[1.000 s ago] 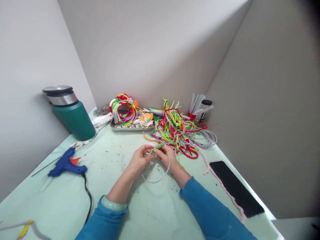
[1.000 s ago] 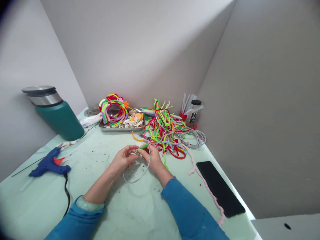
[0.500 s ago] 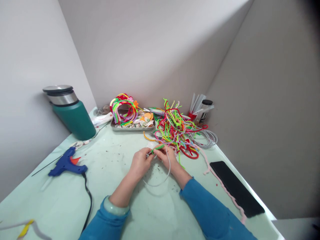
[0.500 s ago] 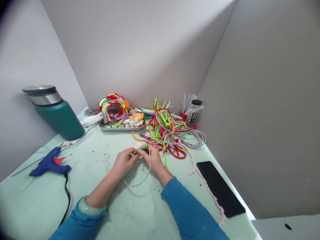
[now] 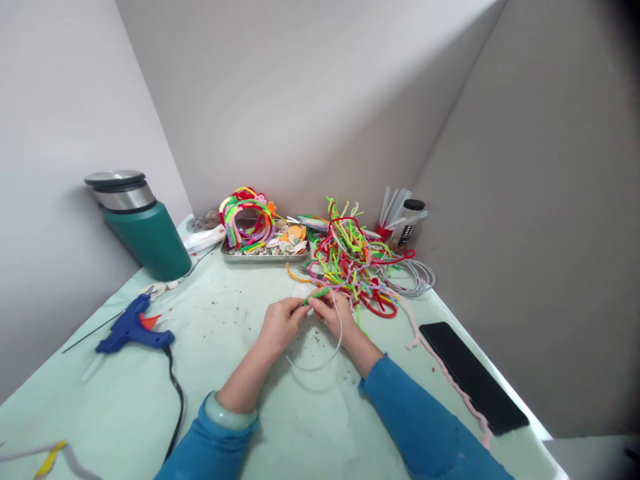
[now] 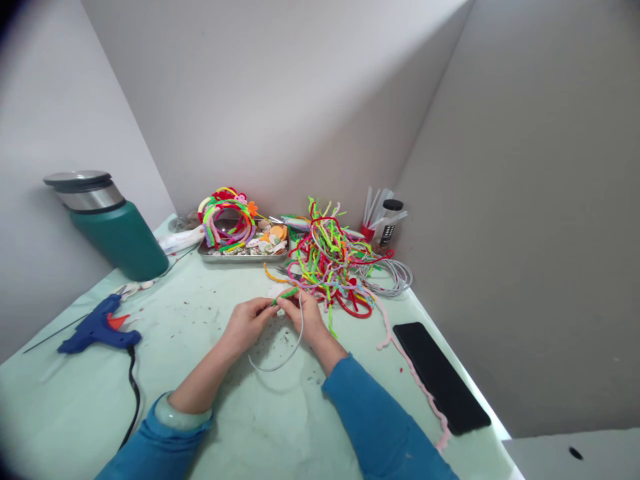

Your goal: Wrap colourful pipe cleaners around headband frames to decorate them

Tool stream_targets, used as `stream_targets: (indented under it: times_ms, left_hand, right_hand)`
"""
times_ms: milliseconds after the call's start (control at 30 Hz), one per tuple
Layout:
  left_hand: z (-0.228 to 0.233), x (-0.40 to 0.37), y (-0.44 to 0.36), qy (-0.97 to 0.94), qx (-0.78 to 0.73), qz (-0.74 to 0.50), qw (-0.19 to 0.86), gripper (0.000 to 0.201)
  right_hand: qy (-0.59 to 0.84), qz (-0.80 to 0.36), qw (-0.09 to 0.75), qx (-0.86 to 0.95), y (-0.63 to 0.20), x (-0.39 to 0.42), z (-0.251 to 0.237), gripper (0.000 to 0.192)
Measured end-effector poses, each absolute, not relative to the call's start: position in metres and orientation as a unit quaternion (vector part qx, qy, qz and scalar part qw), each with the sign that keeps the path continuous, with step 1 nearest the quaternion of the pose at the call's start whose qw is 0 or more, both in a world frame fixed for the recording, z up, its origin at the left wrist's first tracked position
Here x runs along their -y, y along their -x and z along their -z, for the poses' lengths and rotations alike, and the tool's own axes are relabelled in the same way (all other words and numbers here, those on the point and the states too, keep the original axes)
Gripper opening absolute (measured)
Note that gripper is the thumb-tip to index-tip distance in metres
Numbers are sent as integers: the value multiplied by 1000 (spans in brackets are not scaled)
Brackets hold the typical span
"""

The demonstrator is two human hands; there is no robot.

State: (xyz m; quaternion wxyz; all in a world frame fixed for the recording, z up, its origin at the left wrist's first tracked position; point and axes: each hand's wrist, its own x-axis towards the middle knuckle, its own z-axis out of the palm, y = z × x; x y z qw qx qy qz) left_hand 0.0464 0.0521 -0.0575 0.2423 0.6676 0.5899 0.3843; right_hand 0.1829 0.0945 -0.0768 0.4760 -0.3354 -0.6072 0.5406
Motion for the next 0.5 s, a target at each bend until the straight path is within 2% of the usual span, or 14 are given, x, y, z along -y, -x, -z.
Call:
stream_targets:
  times_ms: [500]
  left_hand:
    - [53, -51, -44, -614, -611, -374, 330, 38]
  right_hand:
    - [333, -525, 463, 632, -188, -92, 75, 23]
